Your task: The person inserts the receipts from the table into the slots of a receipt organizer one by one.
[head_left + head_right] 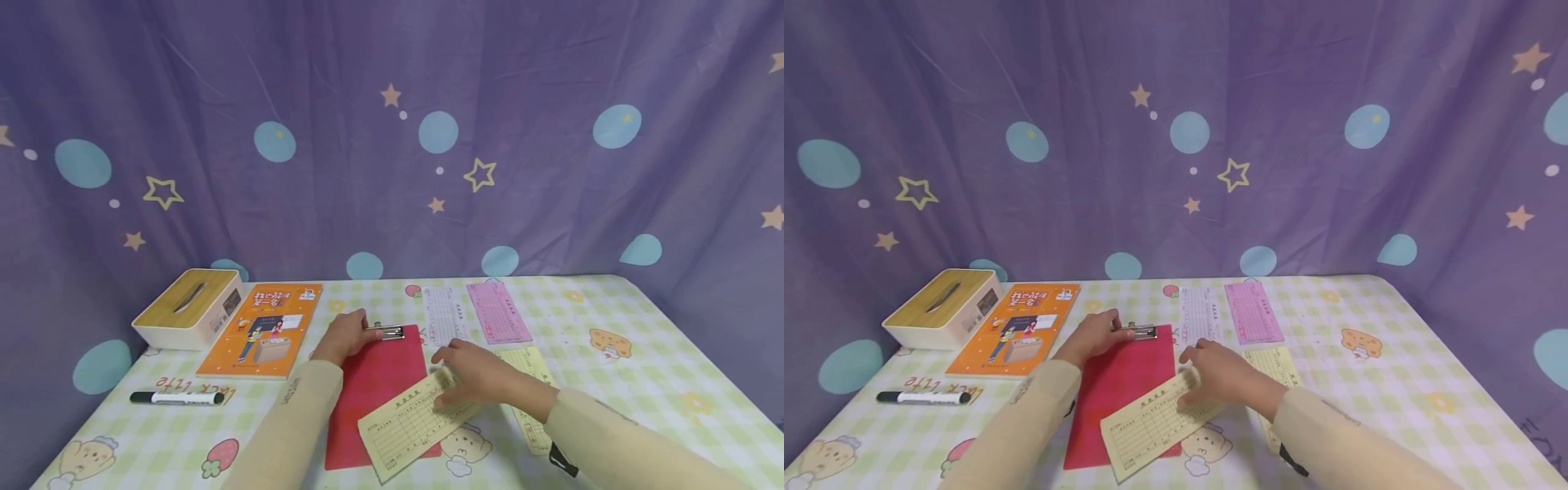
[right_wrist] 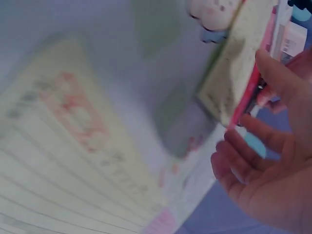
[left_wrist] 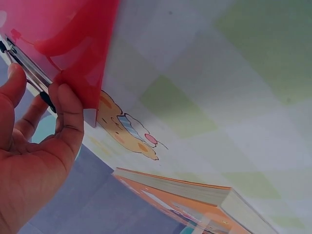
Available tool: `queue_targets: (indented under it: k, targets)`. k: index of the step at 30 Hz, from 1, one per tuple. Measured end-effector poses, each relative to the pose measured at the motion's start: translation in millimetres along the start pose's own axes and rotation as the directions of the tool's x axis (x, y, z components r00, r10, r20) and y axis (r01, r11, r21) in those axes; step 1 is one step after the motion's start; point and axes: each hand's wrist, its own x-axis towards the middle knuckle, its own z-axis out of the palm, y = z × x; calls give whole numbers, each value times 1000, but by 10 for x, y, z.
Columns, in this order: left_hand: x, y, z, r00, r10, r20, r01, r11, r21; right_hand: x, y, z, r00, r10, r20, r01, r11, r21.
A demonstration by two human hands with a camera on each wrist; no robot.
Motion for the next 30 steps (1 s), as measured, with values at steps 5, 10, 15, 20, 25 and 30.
queue_targets:
  k: [5, 10, 15, 20, 25, 30]
  targets:
    - [5, -7, 6, 1000, -5, 4, 5, 1000, 6, -73, 68, 77, 992, 113, -53, -106, 986, 128]
    - [0, -20, 18, 1000, 5, -6, -5, 1000, 9, -75, 52, 148, 978, 207, -41, -190, 949, 251]
    - [-3, -22, 21, 1000, -5, -1, 5, 1000, 4, -54, 10, 217, 955, 294, -25, -275, 916, 292]
    - [5, -23, 22, 1000, -16, 2, 16, 1000, -3, -94, -17, 214, 950, 313, -6, -296, 905, 306]
    - [-1, -8, 11, 1000, -18, 0, 18, 1000, -9, -114, -13, 214, 970, 239, -36, -214, 919, 332]
    - [-1, 4, 8, 1000, -10, -5, 10, 1000, 1, -47, -78, 213, 969, 232, -84, -180, 899, 398]
